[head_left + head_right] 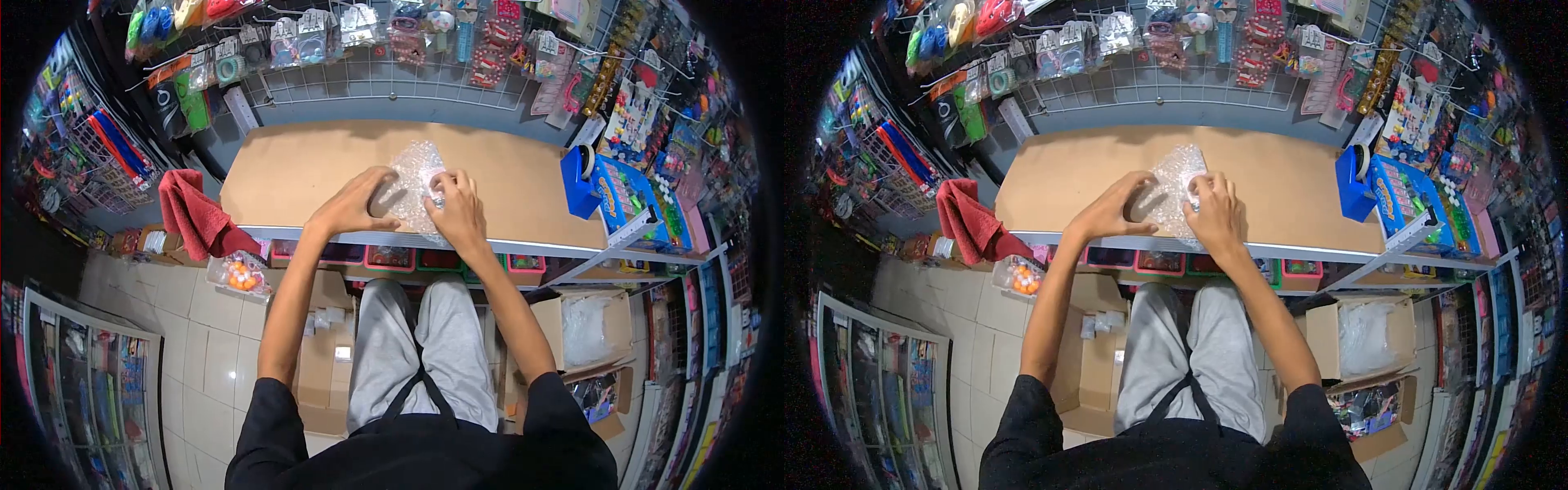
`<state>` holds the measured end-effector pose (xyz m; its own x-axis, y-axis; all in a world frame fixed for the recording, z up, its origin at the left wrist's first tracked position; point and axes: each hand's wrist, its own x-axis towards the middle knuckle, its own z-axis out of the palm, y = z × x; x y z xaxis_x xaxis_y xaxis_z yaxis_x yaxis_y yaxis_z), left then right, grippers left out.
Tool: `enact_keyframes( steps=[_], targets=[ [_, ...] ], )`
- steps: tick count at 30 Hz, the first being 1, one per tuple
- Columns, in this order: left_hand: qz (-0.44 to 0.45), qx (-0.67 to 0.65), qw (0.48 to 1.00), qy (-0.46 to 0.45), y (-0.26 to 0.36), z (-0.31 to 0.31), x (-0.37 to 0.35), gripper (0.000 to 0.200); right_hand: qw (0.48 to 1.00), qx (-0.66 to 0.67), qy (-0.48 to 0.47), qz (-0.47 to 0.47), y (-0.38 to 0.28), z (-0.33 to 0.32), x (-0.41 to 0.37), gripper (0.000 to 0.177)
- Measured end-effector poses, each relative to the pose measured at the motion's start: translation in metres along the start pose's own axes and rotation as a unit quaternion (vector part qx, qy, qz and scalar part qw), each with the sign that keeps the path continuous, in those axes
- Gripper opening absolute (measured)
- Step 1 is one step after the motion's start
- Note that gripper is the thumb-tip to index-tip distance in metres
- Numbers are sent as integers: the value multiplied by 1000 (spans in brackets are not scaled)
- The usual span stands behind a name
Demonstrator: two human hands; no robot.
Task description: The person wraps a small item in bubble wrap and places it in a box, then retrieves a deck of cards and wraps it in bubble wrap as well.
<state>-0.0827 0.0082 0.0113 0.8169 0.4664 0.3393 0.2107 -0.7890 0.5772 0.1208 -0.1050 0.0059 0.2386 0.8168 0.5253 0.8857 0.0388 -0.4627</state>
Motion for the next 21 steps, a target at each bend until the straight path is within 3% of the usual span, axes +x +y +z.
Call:
enact_keyframes(
  steps=[3, 6, 10, 14, 21],
  targets=[
    [40, 66, 997, -28, 0, -3, -12, 47, 1000, 7, -20, 10, 4, 0, 3, 32],
    [66, 101, 993, 0, -2, 0, -15, 28, 997, 47, -55, -14, 19, 2, 9, 34],
    [72, 125, 989, -20, 14, 4, -20, 26, 987, 90, -101, -83, 41, -14, 19, 37],
    [100, 121, 987, -40, 38, 12, -24, 26, 974, 118, -169, -94, 52, -32, 24, 39],
    [129, 112, 985, -6, 34, 20, -30, 21, 965, 128, -163, -159, 59, -36, 23, 43]
  ],
)
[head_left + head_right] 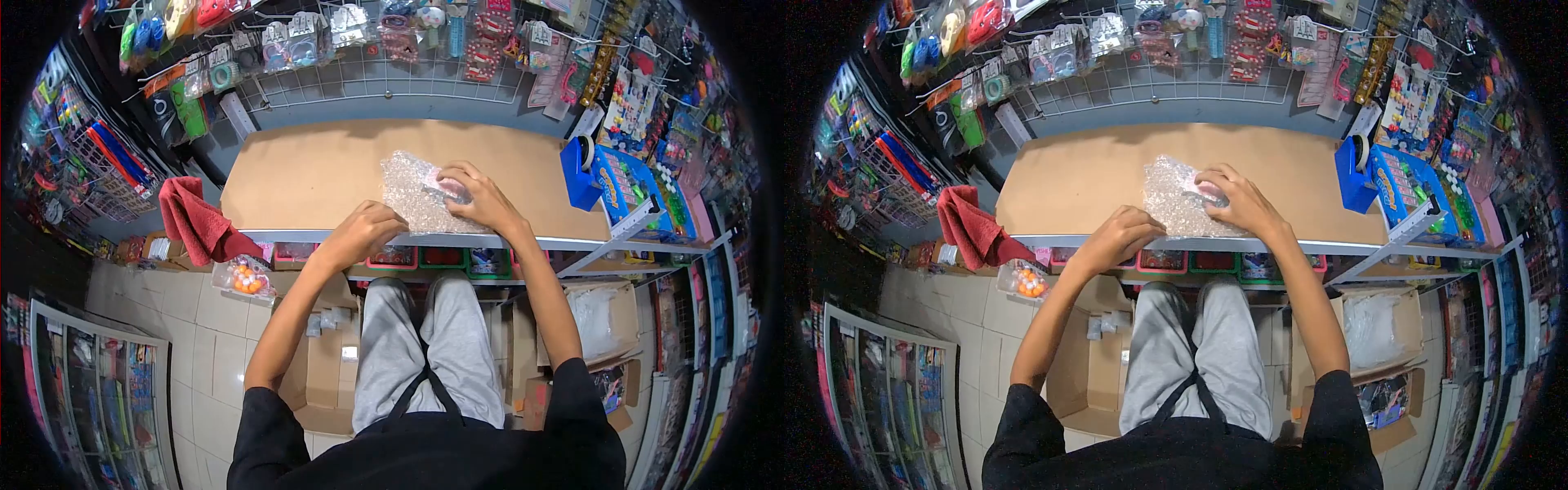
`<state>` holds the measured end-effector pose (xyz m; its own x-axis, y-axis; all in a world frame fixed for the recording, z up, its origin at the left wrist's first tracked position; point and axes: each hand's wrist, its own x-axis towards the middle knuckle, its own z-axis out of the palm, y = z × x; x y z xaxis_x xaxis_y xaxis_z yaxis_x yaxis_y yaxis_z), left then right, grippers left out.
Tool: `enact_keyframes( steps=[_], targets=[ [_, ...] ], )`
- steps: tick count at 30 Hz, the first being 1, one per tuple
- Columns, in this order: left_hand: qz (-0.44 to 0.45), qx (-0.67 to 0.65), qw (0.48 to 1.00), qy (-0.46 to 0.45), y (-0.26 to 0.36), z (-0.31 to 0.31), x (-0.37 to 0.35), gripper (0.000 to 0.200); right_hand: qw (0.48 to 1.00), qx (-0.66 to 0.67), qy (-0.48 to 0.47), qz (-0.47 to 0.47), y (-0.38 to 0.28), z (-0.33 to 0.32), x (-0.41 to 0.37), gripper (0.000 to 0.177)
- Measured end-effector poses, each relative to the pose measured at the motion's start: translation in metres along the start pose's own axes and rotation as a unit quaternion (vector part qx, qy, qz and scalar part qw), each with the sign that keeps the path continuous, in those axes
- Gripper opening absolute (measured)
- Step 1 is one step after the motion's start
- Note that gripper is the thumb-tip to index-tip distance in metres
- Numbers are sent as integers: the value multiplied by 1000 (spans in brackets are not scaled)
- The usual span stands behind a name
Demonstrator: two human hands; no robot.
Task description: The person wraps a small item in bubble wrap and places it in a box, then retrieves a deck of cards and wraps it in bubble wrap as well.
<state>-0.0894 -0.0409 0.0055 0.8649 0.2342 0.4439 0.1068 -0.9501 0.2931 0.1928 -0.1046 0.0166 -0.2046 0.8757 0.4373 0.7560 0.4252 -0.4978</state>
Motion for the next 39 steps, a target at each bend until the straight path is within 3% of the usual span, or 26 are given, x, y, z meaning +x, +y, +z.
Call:
enact_keyframes(
  steps=[8, 20, 23, 26, 29, 35, 39],
  targets=[
    [10, -18, 996, 86, -4, -8, 22, 14, 998, -1, 9, -54, 9, 5, -8, 32],
    [-16, -61, 994, 86, -3, -16, 50, 14, 998, -31, 52, 18, 4, 19, 0, 21],
    [-34, -86, 987, 130, -7, -7, 59, 14, 999, 3, -4, 33, 3, 8, -1, 26],
    [-43, -132, 980, 145, -13, -4, 73, 15, 997, -62, 33, -6, 5, 2, -2, 36],
    [-46, -173, 975, 133, -22, -2, 92, 18, 1000, -9, -22, 7, 5, -5, -3, 48],
    [-61, -205, 970, 113, -44, 11, 125, 18, 999, -16, 4, 42, 5, 0, -6, 45],
    [-54, -215, 968, 113, -54, 23, 134, 19, 993, 88, 21, 74, 14, 5, -3, 35]
  ],
)
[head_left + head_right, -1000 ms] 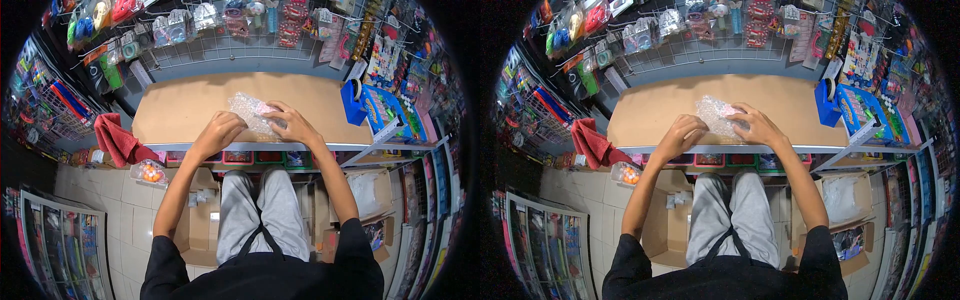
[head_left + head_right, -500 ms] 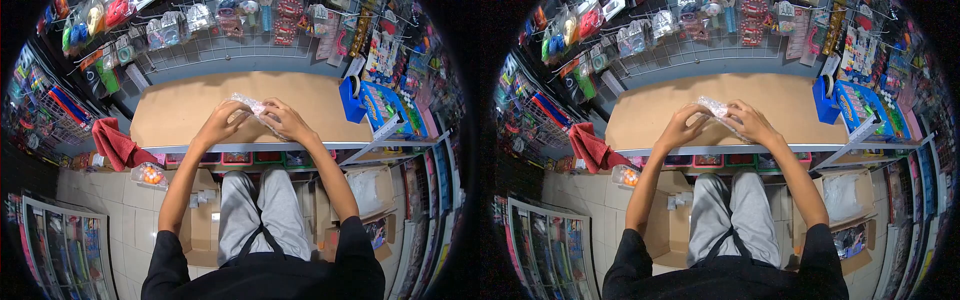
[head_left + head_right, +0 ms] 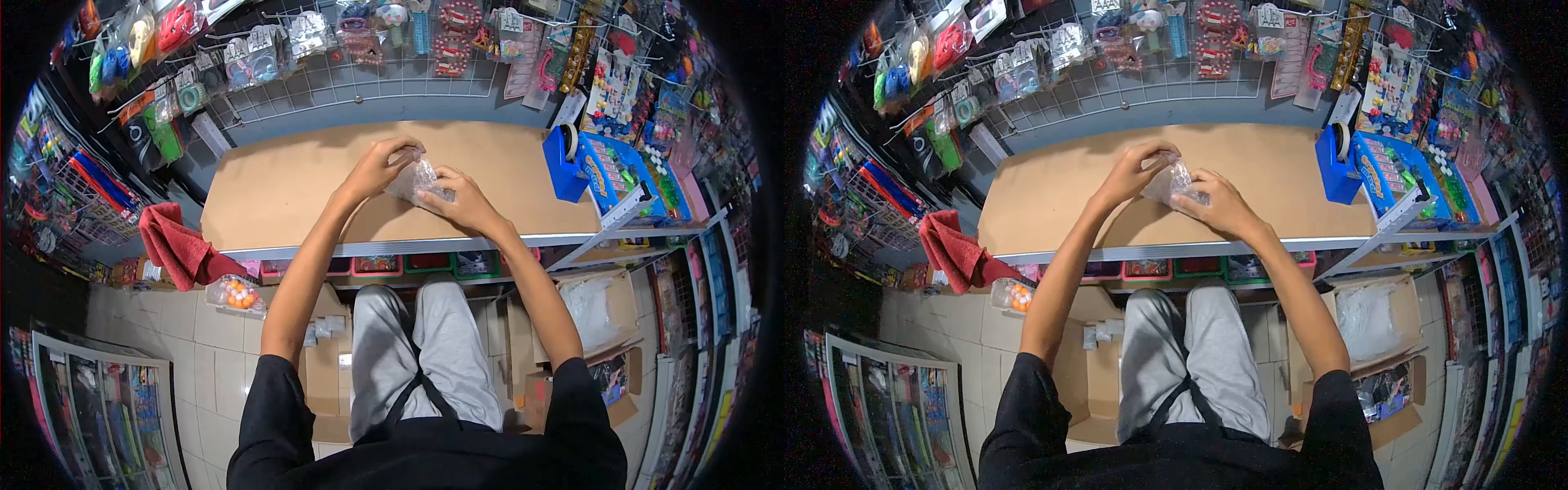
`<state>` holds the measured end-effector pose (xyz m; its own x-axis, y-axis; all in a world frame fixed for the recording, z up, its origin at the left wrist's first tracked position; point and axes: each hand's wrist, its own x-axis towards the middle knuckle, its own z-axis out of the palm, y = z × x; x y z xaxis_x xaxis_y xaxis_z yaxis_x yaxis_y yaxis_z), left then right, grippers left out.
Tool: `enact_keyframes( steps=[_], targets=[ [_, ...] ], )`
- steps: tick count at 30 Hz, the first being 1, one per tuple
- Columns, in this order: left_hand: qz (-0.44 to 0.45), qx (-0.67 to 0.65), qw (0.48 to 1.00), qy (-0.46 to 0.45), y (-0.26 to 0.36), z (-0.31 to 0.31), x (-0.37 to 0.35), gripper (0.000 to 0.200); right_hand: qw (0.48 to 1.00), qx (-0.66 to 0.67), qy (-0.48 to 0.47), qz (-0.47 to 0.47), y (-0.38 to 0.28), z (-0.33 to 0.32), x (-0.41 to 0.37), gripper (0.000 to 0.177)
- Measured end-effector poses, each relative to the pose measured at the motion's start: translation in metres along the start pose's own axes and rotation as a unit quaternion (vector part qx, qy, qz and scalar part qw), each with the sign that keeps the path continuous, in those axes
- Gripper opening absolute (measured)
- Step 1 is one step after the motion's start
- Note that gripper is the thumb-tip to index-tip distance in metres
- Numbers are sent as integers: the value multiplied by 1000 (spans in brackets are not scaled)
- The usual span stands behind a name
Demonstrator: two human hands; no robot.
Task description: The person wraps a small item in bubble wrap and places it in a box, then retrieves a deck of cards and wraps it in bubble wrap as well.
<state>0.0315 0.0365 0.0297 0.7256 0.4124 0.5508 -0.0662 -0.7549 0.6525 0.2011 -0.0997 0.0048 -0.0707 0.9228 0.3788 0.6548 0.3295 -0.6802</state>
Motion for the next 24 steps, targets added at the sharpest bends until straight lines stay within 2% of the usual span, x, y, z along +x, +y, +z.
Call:
enact_keyframes(
  steps=[2, 5, 8, 10, 12, 14, 18, 20, 21, 23, 24],
  targets=[
    [4, -9, 1000, -10, -11, 5, 2, 19, 997, 43, 4, 67, 1, 0, 2, 31],
    [-11, -4, 999, -32, -21, 10, 4, 19, 996, 31, 33, 72, 1, 4, 3, 28],
    [-26, 31, 997, -63, -22, 11, 5, 19, 992, 76, 76, 72, 12, 11, 5, 33],
    [-22, 40, 996, -72, -23, 11, 6, 19, 981, 121, 101, 114, 18, 15, 8, 38],
    [-7, 28, 997, -69, -27, 13, 6, 20, 976, 128, 73, 161, 25, 11, 14, 43],
    [-26, 26, 997, -61, -26, 16, 8, 20, 972, 98, -9, 215, 27, 3, 21, 47],
    [-37, 25, 998, -53, -23, 17, 4, 20, 974, 39, -25, 223, 11, -4, 25, 47],
    [14, 111, 994, 7, -14, 17, -3, 25, 975, -11, -11, 224, 4, -5, 23, 46],
    [40, 154, 987, 38, -10, 16, -7, 27, 982, 0, 24, 189, 7, -1, 22, 45],
    [29, 192, 964, 180, 19, 9, -15, 36, 988, 25, 92, 122, 13, 11, 16, 43],
    [24, 210, 945, 250, 30, 8, -22, 41, 986, 38, 95, 128, 12, 12, 12, 42]
  ],
)
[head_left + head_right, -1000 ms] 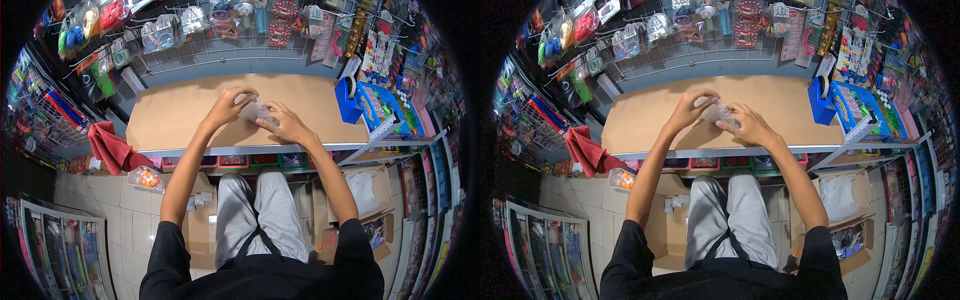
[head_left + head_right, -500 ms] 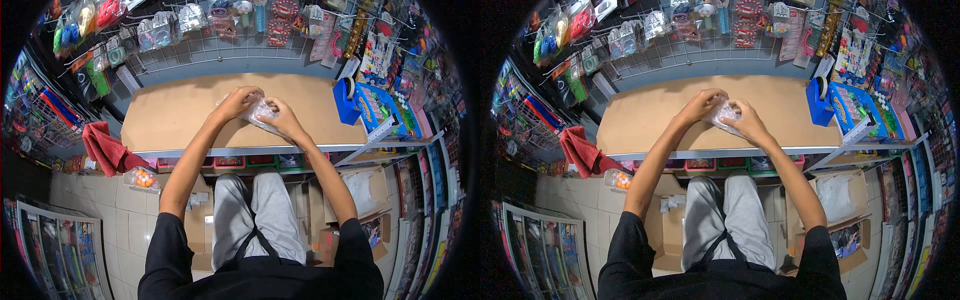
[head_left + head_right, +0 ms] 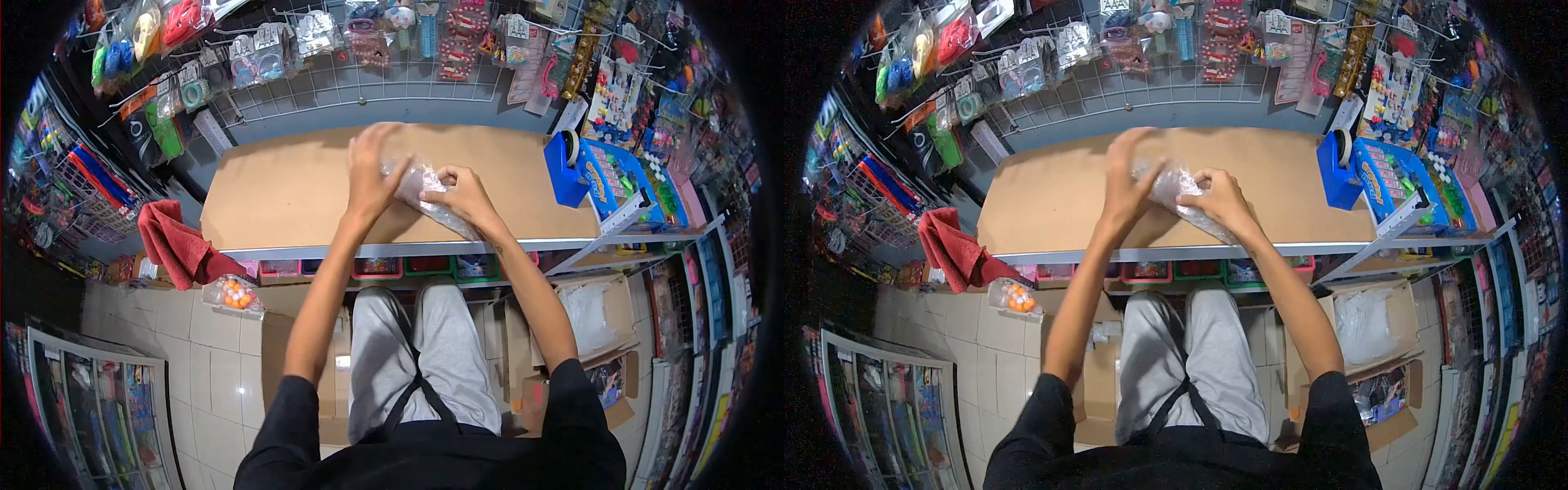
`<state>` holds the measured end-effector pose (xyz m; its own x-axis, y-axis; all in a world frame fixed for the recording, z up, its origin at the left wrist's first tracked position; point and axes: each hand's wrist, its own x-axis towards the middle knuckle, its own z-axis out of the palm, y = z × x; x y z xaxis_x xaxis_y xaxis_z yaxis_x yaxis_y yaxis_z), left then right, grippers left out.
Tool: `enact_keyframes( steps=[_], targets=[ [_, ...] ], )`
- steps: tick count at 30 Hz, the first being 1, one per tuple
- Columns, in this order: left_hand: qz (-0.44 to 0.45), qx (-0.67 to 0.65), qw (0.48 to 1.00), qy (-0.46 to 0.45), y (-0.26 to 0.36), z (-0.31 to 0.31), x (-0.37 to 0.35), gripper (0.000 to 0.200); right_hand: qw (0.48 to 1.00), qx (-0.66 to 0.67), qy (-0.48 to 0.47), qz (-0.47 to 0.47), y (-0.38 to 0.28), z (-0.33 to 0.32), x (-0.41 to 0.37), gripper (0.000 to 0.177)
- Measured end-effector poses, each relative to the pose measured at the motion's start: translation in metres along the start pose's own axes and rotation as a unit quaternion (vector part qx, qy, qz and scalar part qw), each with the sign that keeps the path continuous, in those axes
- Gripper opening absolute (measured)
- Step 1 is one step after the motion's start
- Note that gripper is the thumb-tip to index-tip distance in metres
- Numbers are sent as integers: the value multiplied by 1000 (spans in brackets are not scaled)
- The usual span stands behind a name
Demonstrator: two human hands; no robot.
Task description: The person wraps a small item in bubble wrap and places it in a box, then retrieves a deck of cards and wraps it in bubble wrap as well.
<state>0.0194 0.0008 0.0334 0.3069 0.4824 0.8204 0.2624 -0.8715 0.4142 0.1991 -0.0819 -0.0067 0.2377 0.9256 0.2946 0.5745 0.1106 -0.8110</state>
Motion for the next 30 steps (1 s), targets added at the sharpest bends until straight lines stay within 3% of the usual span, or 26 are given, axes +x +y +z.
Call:
enact_keyframes(
  steps=[1, 4, 5, 8, 9, 12, 13, 16, 17, 20, 21, 24, 28, 30],
  targets=[
    [-91, -69, 992, 60, 2, -3, -11, 53, 1000, 13, 2, 5, -7, -2, -3, 41],
    [-279, -196, 925, 166, 24, -6, -52, 56, 988, 152, -9, 33, -22, -3, -10, 36],
    [-350, -280, 887, 110, 40, -15, -56, 56, 976, 212, -18, 46, -27, -3, -14, 34],
    [-406, -555, 726, 5, 53, -17, -61, 48, 964, 266, -14, 28, -54, 1, -31, 31],
    [-405, -607, 682, 45, 55, -12, -63, 41, 959, 278, -12, 44, -66, 1, -39, 32],
    [-386, -597, 693, 124, 71, -4, -65, 38, 946, 320, -9, 59, -82, 6, -56, 25],
    [-397, -631, 660, 92, 71, -5, -70, 36, 945, 322, 0, 55, -83, 9, -59, 25],
    [-391, -654, 645, 49, 73, -1, -82, 37, 938, 345, -8, 41, -70, 14, -64, 29],
    [-402, -640, 653, 46, 71, -2, -83, 36, 944, 324, -20, 54, -71, 10, -66, 28],
    [-410, -617, 671, 32, 73, -8, -90, 35, 991, 119, 49, -21, -69, 2, -62, 26],
    [-420, -602, 679, 18, 76, -9, -90, 36, 974, 220, 41, 13, -73, 0, -63, 26],
    [-430, -607, 668, -8, 83, -11, -97, 36, 957, 278, -38, 65, -80, -10, -61, 20],
    [-440, -614, 655, -10, 86, -13, -104, 37, 955, 288, -32, 59, -80, -11, -65, 19],
    [-459, -619, 638, -2, 92, -14, -105, 38, 936, 332, -57, 105, -84, -13, -69, 20]
  ],
)
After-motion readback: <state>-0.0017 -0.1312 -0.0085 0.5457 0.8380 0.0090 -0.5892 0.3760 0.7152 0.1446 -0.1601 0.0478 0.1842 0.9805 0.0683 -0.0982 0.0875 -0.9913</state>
